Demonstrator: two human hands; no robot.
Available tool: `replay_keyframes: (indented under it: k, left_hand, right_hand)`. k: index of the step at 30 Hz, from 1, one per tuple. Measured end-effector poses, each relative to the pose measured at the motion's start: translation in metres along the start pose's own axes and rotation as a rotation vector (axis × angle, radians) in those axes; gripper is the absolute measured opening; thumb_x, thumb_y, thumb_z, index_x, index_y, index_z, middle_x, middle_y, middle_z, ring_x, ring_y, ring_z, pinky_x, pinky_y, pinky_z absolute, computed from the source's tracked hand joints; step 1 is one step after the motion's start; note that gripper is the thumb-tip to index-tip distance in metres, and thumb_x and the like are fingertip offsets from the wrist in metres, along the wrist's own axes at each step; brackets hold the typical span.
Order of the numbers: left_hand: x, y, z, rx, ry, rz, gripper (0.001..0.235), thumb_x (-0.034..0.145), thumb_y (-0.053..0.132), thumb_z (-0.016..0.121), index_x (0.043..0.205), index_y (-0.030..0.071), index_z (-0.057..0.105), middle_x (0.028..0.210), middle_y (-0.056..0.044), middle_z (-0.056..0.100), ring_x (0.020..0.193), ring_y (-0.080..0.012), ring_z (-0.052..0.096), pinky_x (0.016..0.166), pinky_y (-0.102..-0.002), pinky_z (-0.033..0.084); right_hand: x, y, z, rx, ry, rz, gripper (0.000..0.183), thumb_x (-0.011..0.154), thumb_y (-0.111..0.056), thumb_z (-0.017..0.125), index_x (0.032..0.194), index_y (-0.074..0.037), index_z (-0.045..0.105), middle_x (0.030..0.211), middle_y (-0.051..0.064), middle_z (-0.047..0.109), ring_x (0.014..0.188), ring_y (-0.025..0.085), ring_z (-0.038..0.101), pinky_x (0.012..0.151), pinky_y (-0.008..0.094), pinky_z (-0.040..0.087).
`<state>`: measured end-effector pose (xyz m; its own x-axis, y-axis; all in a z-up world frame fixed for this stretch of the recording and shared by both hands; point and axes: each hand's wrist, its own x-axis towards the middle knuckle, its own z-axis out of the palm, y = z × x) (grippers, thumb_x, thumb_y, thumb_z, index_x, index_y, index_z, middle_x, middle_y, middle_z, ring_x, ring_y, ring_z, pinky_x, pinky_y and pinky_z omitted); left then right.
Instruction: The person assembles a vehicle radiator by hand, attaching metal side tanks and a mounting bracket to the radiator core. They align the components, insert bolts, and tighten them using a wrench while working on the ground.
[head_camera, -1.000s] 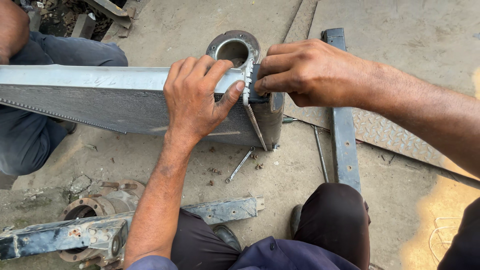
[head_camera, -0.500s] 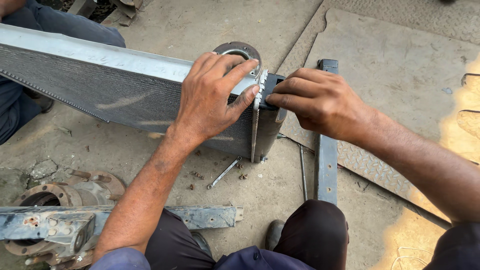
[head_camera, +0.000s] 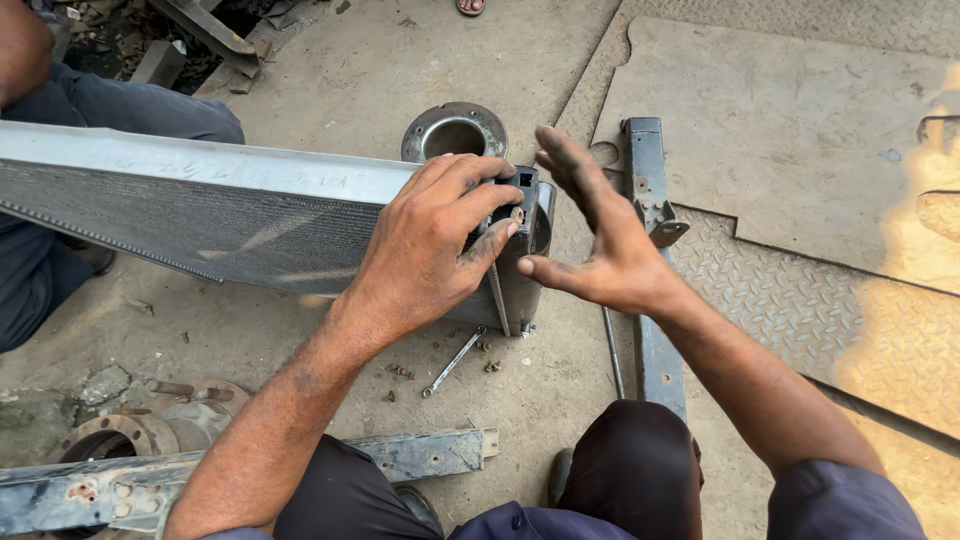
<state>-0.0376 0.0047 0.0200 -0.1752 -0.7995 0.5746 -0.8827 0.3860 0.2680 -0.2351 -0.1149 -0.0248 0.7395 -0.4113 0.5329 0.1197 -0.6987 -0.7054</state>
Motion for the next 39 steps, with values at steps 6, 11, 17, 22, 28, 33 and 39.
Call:
replay_keyframes:
  k: [6, 11, 17, 22, 28, 33, 39]
  left_hand:
    - [0.009, 0.000, -0.012, -0.030, -0.162, -0.088, 0.023, 0.092, 0.021, 0.078, 0.112, 0.009, 0.072, 0.124, -0.009, 0.065, 0.117, -0.0262, 0.063, 0.093, -0.042, 0.054]
    - [0.020, -0.001, -0.019, 0.134, -0.156, 0.151, 0.023, 0.088, 0.014, 0.079, 0.108, 0.006, 0.070, 0.112, -0.008, 0.064, 0.112, -0.0283, 0.061, 0.097, -0.046, 0.050]
    - [0.024, -0.004, -0.024, 0.221, -0.207, 0.265, 0.026, 0.087, 0.004, 0.075, 0.112, 0.005, 0.068, 0.110, -0.007, 0.064, 0.108, -0.0273, 0.061, 0.094, -0.043, 0.050]
    - [0.028, -0.008, -0.027, 0.379, -0.214, 0.498, 0.031, 0.085, 0.011, 0.073, 0.114, 0.001, 0.067, 0.108, -0.007, 0.062, 0.106, -0.0259, 0.061, 0.099, -0.039, 0.052]
    - [0.049, -0.025, -0.029, 0.578, -0.241, 0.831, 0.023, 0.088, 0.019, 0.072, 0.109, 0.011, 0.068, 0.102, -0.001, 0.061, 0.096, -0.0181, 0.060, 0.099, -0.034, 0.053]
    - [0.058, -0.034, -0.032, 0.634, -0.243, 1.028, 0.021, 0.092, 0.024, 0.069, 0.108, 0.010, 0.067, 0.100, -0.001, 0.061, 0.092, -0.0160, 0.060, 0.098, -0.032, 0.052]
    - [0.066, -0.034, -0.036, 0.661, -0.202, 1.144, 0.022, 0.091, 0.025, 0.068, 0.108, 0.010, 0.068, 0.101, -0.001, 0.062, 0.092, -0.0156, 0.062, 0.098, -0.033, 0.053]
  right_hand:
    - [0.005, 0.021, 0.034, 0.114, 0.026, 0.122, 0.104, 0.082, -0.032, 0.089, 0.160, -0.003, 0.027, 0.155, 0.019, 0.047, 0.144, 0.030, 0.051, 0.121, 0.041, 0.041]
    - [0.002, 0.033, 0.047, 0.120, 0.099, 0.028, 0.087, 0.087, -0.029, 0.088, 0.153, -0.003, 0.037, 0.146, 0.020, 0.053, 0.139, 0.031, 0.055, 0.116, 0.042, 0.045]
    - [0.000, 0.034, 0.048, 0.177, 0.085, 0.071, 0.087, 0.087, -0.030, 0.086, 0.153, -0.004, 0.036, 0.140, 0.019, 0.060, 0.134, 0.031, 0.061, 0.113, 0.041, 0.048]
    - [0.001, 0.032, 0.048, 0.172, 0.090, 0.061, 0.087, 0.085, -0.030, 0.087, 0.152, -0.004, 0.037, 0.139, 0.019, 0.061, 0.132, 0.031, 0.062, 0.111, 0.041, 0.049]
    - [0.001, 0.031, 0.048, 0.179, 0.092, 0.048, 0.085, 0.087, -0.029, 0.086, 0.152, -0.005, 0.037, 0.138, 0.019, 0.061, 0.131, 0.030, 0.063, 0.110, 0.040, 0.050]
    - [0.000, 0.033, 0.049, 0.187, 0.093, 0.075, 0.085, 0.086, -0.029, 0.086, 0.151, -0.006, 0.037, 0.135, 0.018, 0.062, 0.128, 0.030, 0.065, 0.107, 0.040, 0.051]
    - [-0.001, 0.030, 0.050, 0.185, 0.100, 0.084, 0.084, 0.086, -0.027, 0.085, 0.151, -0.007, 0.037, 0.135, 0.018, 0.062, 0.128, 0.030, 0.065, 0.107, 0.041, 0.050]
